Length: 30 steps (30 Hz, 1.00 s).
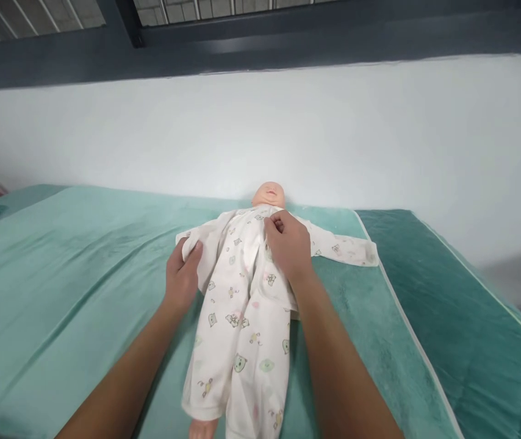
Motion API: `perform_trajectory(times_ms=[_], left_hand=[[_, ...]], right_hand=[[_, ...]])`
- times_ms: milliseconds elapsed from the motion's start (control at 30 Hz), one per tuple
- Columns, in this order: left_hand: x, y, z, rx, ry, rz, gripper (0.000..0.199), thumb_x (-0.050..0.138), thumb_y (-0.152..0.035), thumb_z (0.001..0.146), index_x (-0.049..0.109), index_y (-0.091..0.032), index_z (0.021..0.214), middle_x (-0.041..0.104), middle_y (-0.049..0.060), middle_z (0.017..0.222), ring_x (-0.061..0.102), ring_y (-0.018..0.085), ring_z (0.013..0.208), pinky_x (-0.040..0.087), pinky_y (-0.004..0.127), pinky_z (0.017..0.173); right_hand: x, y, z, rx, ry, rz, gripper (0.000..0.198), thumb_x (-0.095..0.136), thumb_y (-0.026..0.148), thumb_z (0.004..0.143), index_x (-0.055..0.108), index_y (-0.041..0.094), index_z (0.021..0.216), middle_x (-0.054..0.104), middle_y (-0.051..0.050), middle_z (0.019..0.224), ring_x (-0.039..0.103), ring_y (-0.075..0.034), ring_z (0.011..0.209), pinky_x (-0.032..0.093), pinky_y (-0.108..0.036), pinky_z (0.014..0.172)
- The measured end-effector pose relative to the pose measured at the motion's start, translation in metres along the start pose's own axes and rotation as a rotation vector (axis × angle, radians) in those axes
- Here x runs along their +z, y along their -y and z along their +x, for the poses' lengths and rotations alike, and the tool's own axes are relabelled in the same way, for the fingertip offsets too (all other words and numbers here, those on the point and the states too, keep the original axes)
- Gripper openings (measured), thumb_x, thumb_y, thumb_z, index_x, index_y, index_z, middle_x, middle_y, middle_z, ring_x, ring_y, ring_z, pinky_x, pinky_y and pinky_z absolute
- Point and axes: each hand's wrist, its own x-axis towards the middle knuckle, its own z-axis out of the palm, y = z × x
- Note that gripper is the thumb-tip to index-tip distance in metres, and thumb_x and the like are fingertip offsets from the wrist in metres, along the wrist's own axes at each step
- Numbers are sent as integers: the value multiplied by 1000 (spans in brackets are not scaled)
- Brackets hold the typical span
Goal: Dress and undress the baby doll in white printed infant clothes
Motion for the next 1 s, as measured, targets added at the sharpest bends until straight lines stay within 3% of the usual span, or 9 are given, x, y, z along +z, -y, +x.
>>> perform_trajectory(times_ms=[67,167,267,333,533,667,767,1000], left_hand=[[8,-21,-2,186,75,42,25,42,-39,97,59,-22,105,68,4,104,62,20,95,50,32,83],[14,-38,-9,573,353,170,19,45,-26,96,62,-19,99,68,8,118,61,22,105,47,37,90],[13,-38,-12,691,522,172,16,51,-22,95,64,-20,86,70,5,116,62,20,102,46,38,89],[9,-35,-9,624,502,74,17,53,-24,94,66,-20,84,72,4,110,64,19,99,47,36,90],[19,-41,41,229,212,27,20,52,-28,94,72,-24,92,73,1,104,64,17,99,48,30,88],[50,-43,87,59,217,35,21,54,-28,88,73,-23,95,73,1,107,64,17,97,48,28,84],[74,-42,109,-24,294,105,21,54,-25,84,75,-21,88,75,3,94,65,18,87,46,28,78],[92,-36,117,-67,377,168,15,58,-24,80,68,-19,70,71,3,78,59,16,72,41,28,69]], right_hand=[[-2,0,2,25,-1,31,18,57,36,83,59,22,73,55,4,64,47,-13,60,37,-27,60],[-2,-3,5,56,-20,84,18,59,37,82,60,21,74,55,4,65,46,-12,60,37,-26,61],[-1,-6,8,71,-56,147,19,60,38,81,60,20,74,55,4,66,46,-12,61,38,-26,62],[-1,-8,9,87,-111,195,20,61,39,81,60,20,74,55,4,66,47,-12,62,38,-26,62],[-2,-10,11,137,-244,266,18,60,39,81,60,21,77,56,4,68,48,-11,59,39,-26,58],[-2,-13,13,111,-172,150,13,60,33,80,65,22,81,65,-1,84,57,-16,76,45,-30,73],[-1,-14,14,113,-100,130,16,59,34,80,68,22,88,67,-4,97,60,-19,86,47,-35,80],[1,-17,16,73,51,26,30,52,38,86,71,27,106,60,-7,120,47,-27,120,35,-47,105]])
